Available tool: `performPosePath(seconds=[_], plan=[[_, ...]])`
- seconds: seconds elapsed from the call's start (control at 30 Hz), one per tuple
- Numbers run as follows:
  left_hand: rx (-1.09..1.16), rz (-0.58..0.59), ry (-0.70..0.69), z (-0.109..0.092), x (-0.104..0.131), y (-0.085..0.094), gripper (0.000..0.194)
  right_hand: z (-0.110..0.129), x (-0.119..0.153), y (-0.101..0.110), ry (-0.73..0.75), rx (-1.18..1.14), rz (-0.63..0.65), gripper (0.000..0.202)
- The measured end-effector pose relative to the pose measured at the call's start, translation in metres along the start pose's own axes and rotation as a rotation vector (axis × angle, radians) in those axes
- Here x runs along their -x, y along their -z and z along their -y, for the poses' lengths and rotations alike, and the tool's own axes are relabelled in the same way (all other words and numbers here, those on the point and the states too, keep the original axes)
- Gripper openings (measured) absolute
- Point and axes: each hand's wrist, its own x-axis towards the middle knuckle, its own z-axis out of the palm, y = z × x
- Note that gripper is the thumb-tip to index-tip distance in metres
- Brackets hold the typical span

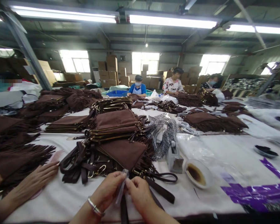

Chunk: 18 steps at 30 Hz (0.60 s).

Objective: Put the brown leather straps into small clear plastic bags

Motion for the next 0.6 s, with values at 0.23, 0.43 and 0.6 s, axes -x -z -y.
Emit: performPosePath(seconds=[0.23, 0.43, 0.6], plan=[[0.047, 0.098, 0.004, 0.008, -0.006, 0.003, 0.026, 0.004, -0.013, -0.008, -0.181, -0.172, 0.010, 0.028], [0.029, 0.155, 0.033, 0.004, 0.005, -0.001, 0.031, 0.013, -0.017, 0.000, 0.114, 0.080, -0.099, 0.022], [0.156, 0.162, 0.052, 0.003, 0.002, -0.008, 0.041, 0.017, -0.023, 0.009, 0.232, 0.311, -0.134, 0.026]])
